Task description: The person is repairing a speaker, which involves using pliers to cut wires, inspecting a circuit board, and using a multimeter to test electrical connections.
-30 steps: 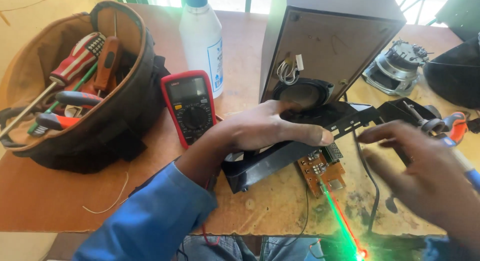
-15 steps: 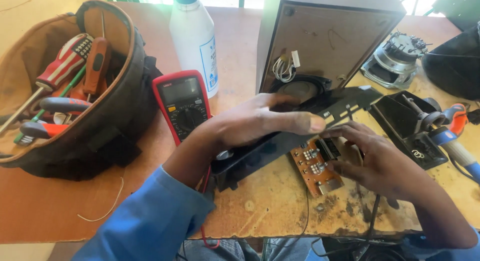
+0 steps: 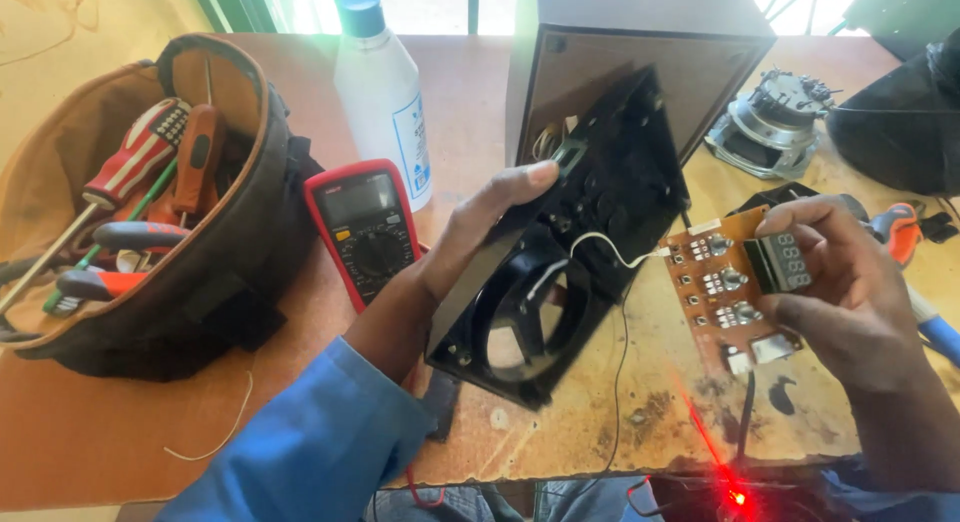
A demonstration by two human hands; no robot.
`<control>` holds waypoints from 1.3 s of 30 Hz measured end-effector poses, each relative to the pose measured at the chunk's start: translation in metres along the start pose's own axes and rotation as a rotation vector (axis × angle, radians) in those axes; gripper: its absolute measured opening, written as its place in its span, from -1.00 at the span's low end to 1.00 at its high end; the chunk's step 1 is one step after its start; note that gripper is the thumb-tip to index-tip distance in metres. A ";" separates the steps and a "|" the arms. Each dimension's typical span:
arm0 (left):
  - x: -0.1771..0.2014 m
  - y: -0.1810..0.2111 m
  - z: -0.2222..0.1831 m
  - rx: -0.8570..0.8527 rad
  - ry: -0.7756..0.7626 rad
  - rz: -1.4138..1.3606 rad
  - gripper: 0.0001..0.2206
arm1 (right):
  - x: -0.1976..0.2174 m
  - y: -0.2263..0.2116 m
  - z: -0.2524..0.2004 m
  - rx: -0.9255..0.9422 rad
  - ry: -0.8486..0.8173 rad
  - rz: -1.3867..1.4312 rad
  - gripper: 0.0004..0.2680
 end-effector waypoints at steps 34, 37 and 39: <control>-0.029 -0.032 0.005 -0.142 0.051 1.273 -0.84 | -0.035 0.002 -0.002 0.041 -0.100 0.059 -0.57; -0.027 -0.032 0.004 -0.147 0.070 1.261 -0.85 | -0.041 -0.001 -0.003 0.086 -0.147 0.003 -0.59; -0.025 -0.033 0.004 -0.178 0.060 1.211 -0.86 | -0.047 -0.005 -0.007 -0.069 -0.048 0.028 -0.65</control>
Point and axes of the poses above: each hand's wrist, its own z-axis towards the middle knuckle, its own x-axis out of the back of the hand, y = z × x, the point moved 2 cm from there along z, towards the middle knuckle, and after that the axes turned 14 degrees about -x, right-handed, at the moved point
